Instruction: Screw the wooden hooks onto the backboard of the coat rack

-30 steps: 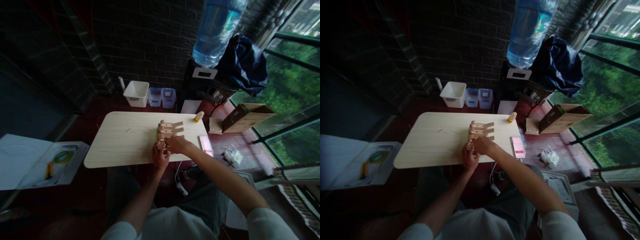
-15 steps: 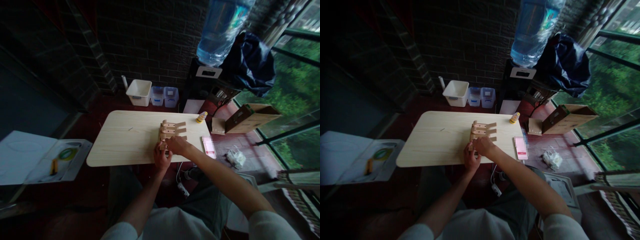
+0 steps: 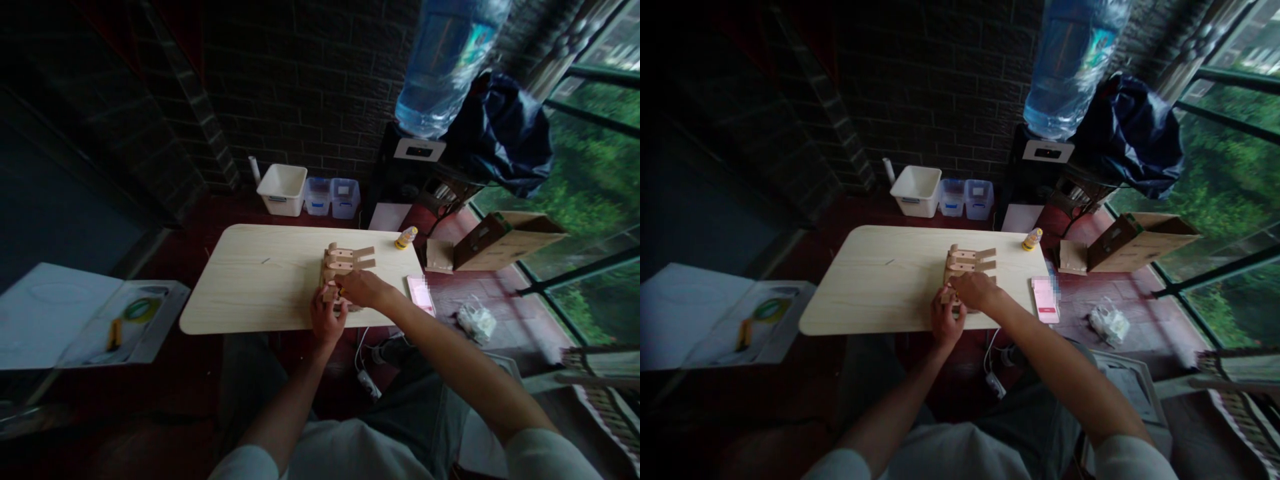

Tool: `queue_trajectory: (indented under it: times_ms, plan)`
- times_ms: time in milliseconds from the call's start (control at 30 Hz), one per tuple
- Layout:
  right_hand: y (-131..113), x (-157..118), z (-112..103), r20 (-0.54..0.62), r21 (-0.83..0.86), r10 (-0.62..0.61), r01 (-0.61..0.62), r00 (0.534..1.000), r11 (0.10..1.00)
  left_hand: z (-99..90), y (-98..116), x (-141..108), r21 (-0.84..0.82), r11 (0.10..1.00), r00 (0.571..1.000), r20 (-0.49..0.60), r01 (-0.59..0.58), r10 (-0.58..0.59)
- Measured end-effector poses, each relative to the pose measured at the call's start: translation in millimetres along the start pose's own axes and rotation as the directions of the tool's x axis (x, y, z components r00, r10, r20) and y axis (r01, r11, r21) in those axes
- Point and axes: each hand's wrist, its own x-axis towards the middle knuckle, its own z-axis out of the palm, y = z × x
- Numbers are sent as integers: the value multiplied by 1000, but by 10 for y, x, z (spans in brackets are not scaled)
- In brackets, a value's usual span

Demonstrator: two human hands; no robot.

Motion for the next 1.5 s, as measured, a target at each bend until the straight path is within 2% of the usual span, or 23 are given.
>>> queue_trajectory:
  times_ms: [133,433,633,833,967,1200,1400,1500]
  plan:
    - [-27,58,19,-34,46,-81,82,996,996,1,1,-7,12,1000,1000,8,28,-28]
    - [-87,51,71,-44,73,31,-28,999,997,-28,28,18,-16,999,999,19,40,-40]
    - [-89,28,64,11,87,88,-88,996,992,-55,54,36,-27,998,997,50,58,-56]
    - [-51,-4,4,-17,43,-9,10,1000,999,-26,22,13,-28,999,1000,9,27,-27]
    - [-105,12,-9,-18,-23,-25,25,1000,999,-9,0,-2,-13,1000,1000,4,25,-25]
    - [-117,-1,33,-33,15,8,-8,999,1000,-16,2,-3,-12,999,999,25,34,-34]
    - [-100,-32,27,11,46,103,-104,995,994,-19,10,1,-12,999,998,40,43,-42]
    - [-169,-28,-19,8,29,85,-86,996,996,-15,7,-8,-13,999,999,27,36,-36]
